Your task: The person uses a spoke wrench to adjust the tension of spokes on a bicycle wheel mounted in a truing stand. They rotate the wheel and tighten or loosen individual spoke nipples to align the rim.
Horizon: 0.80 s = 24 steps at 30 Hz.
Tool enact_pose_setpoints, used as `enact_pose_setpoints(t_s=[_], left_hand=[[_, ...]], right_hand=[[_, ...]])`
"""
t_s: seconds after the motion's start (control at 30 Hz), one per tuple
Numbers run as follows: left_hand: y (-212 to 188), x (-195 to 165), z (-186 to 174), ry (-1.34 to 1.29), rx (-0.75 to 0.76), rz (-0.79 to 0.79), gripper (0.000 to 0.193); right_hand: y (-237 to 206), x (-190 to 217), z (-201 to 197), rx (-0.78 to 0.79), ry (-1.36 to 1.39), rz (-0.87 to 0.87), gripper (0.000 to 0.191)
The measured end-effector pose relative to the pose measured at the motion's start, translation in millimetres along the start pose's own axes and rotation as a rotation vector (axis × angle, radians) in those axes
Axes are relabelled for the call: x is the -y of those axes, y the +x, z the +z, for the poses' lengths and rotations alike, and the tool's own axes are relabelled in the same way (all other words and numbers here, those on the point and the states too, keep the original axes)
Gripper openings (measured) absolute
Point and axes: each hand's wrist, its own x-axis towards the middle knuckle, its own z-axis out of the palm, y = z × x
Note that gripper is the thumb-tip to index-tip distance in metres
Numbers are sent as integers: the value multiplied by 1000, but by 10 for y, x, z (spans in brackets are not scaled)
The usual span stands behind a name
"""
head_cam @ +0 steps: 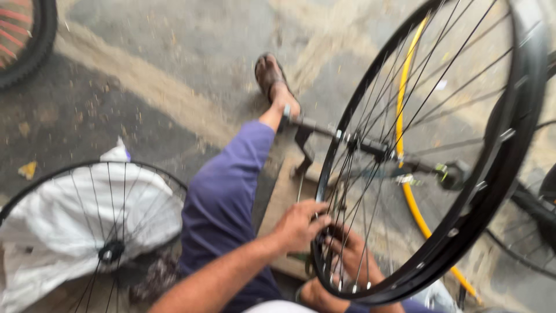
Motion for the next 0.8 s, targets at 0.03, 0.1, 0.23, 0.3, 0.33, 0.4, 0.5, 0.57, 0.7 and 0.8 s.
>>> enact_pose_setpoints(t_s=[0.03,0.1,0.23,0.3,0.33,0.4,0.5,0.57,0.7,0.8], left_hand=[[17,13,75,52,-96,106,28],[100,27,112,65,-136,137,26],[204,-75,-11,-15,102,-160,21],[237,-144,-82,-44,125,-178,20],[257,-172,-106,-59,135,-190,20],[298,-207,-126,-104,146,-185,21],[283,-210,-104,-123,187,-250,23],[263,-187,-87,-125,184,-232,24],[252,-177,-73,-56,128,-125,22],[266,-216,-80,-46,132,-197,23]], right_hand=[[32,-29,-27,-7,-60,4,47],[117,-45,-79,22,30,24,51],[237,69,-144,201,283,27,55],[252,134,-165,248,262,27,54],[252,148,-179,255,262,52,56],[208,195,-203,263,285,131,57],[101,244,-218,239,279,230,52],[58,282,-202,192,165,210,47],[63,401,-9,59,15,49,34],[49,508,184,-115,-136,74,25]])
